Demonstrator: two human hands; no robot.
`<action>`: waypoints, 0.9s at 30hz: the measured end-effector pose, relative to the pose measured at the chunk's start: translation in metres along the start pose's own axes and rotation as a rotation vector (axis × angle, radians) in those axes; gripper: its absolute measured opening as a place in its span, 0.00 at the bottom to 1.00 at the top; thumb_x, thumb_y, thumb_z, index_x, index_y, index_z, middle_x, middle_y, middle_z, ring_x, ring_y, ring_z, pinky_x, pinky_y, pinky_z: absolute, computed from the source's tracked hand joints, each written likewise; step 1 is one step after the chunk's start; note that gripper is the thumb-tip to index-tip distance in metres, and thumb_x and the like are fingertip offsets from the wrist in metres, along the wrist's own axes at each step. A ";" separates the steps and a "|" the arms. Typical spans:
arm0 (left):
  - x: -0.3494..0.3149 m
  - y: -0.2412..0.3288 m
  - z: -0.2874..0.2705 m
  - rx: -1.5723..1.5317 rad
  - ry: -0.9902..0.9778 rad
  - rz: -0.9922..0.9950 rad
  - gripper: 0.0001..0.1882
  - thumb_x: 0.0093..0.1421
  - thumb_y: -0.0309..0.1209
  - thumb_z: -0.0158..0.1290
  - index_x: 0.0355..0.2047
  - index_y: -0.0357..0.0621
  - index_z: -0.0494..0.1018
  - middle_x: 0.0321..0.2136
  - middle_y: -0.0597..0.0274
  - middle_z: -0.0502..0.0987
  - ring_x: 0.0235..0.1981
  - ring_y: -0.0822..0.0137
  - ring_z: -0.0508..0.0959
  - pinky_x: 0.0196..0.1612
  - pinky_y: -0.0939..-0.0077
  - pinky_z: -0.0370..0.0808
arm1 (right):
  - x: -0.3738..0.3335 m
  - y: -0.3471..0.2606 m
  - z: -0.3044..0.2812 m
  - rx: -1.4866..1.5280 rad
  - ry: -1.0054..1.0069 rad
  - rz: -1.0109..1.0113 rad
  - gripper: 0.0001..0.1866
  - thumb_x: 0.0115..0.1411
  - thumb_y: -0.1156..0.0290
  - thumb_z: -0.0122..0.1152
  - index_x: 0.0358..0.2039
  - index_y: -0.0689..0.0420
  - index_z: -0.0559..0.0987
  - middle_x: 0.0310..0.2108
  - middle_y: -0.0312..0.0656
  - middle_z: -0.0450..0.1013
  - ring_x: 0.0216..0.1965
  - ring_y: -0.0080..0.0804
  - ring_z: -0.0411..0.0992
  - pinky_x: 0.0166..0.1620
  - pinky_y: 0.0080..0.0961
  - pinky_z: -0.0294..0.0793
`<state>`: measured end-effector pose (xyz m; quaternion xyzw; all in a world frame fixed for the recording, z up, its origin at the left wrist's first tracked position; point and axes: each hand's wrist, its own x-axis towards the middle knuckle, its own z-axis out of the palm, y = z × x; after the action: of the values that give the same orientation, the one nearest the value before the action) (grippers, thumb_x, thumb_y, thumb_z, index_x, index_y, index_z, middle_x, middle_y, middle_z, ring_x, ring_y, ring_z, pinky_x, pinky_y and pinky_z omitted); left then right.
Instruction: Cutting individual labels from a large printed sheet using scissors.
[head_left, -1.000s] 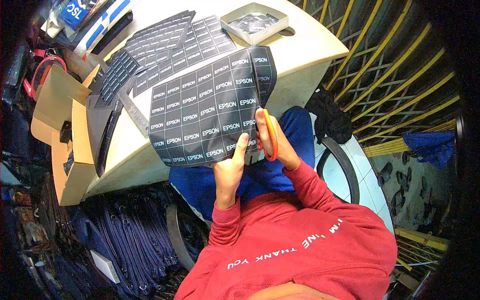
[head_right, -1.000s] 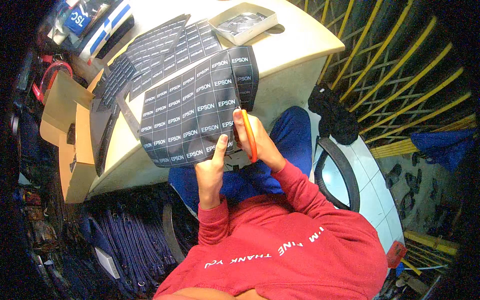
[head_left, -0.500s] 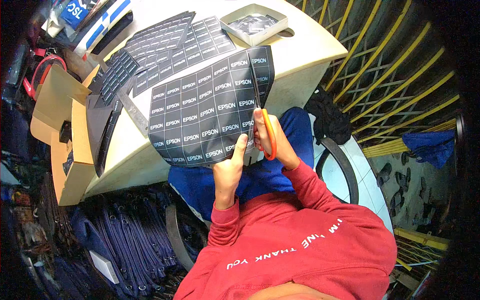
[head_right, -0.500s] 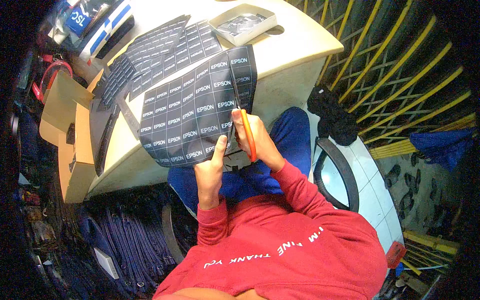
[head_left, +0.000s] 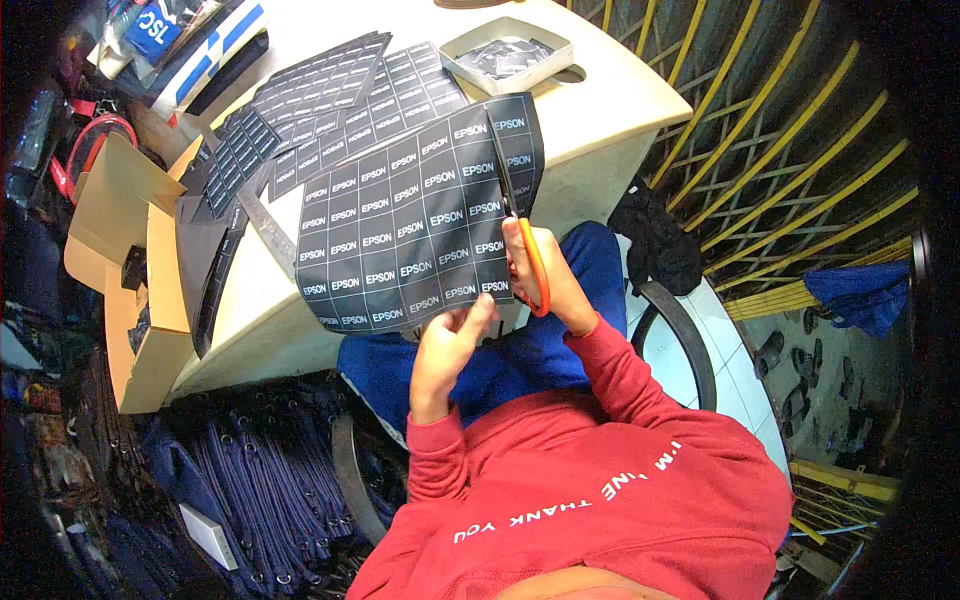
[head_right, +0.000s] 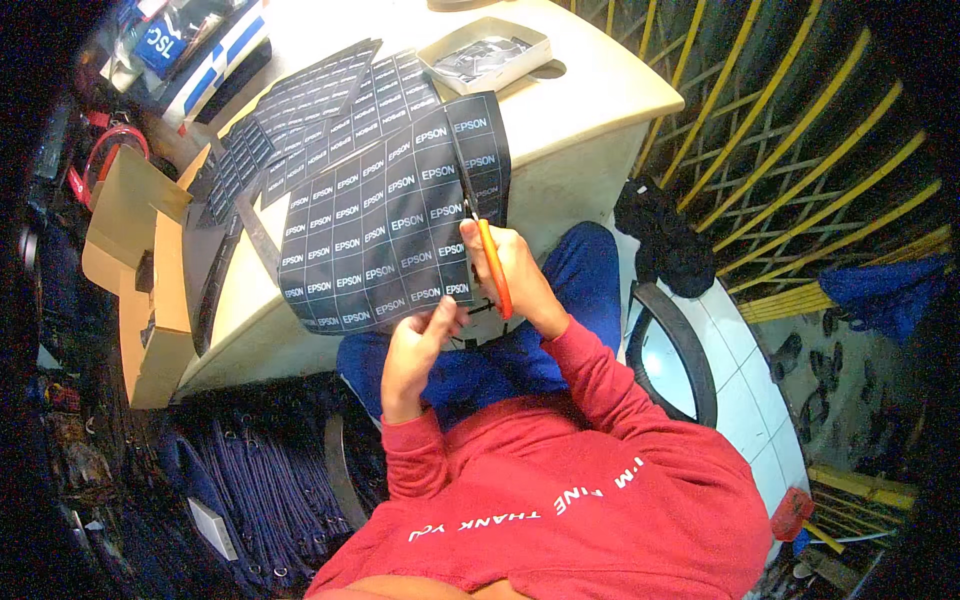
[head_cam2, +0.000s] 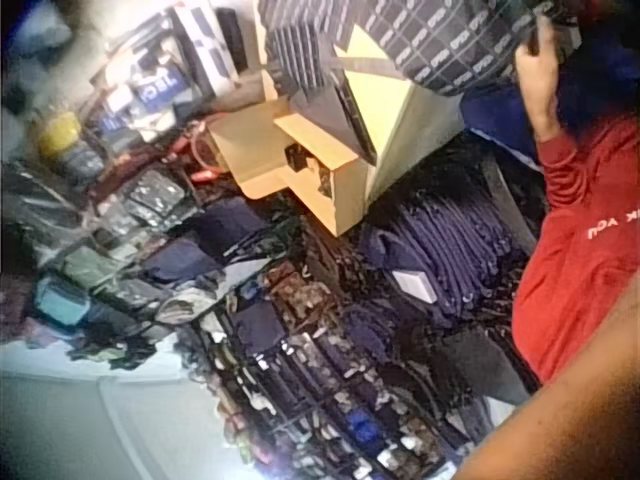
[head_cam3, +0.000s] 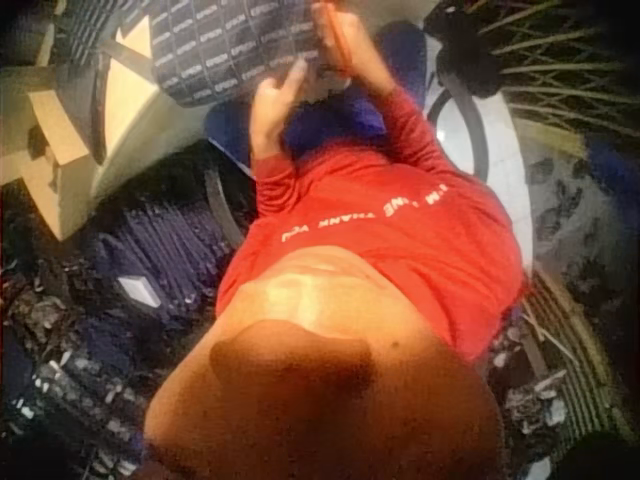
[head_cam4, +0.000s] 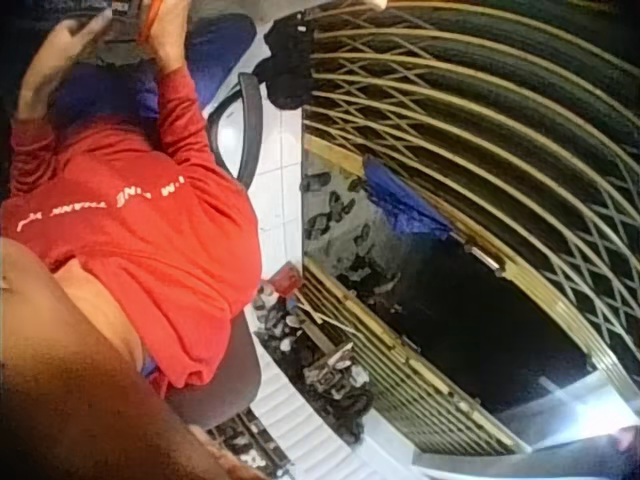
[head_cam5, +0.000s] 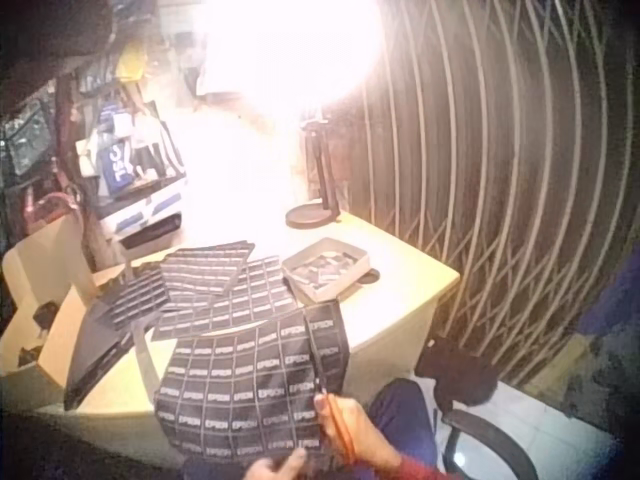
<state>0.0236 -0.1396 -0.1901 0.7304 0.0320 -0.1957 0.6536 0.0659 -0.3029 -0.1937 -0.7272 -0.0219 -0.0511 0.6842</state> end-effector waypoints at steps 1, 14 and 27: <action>0.003 -0.009 -0.010 0.027 -0.188 0.057 0.15 0.60 0.38 0.53 0.32 0.35 0.75 0.26 0.67 0.76 0.28 0.77 0.72 0.35 0.81 0.69 | 0.001 0.000 -0.001 -0.050 0.000 -0.035 0.29 0.65 0.46 0.41 0.17 0.59 0.63 0.10 0.33 0.55 0.14 0.20 0.55 0.18 0.26 0.58; 0.086 0.195 -0.038 0.995 -0.202 1.134 0.32 0.42 0.25 0.63 0.51 0.48 0.69 0.45 0.55 0.73 0.48 0.56 0.71 0.53 0.63 0.66 | 0.009 0.008 -0.001 -0.075 -0.001 -0.106 0.28 0.65 0.48 0.43 0.17 0.60 0.62 0.13 0.34 0.53 0.19 0.21 0.52 0.21 0.28 0.56; 0.162 0.235 -0.015 1.129 -0.778 0.790 0.26 0.38 0.25 0.65 0.43 0.52 0.77 0.47 0.65 0.75 0.48 0.65 0.71 0.49 0.65 0.67 | 0.012 0.012 -0.013 -0.134 -0.006 -0.237 0.27 0.64 0.50 0.44 0.18 0.60 0.64 0.13 0.33 0.56 0.19 0.19 0.54 0.22 0.26 0.59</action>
<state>0.2473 -0.1923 -0.0209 0.7881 -0.5647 -0.1771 0.1692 0.0786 -0.3167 -0.2035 -0.7637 -0.1063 -0.1307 0.6232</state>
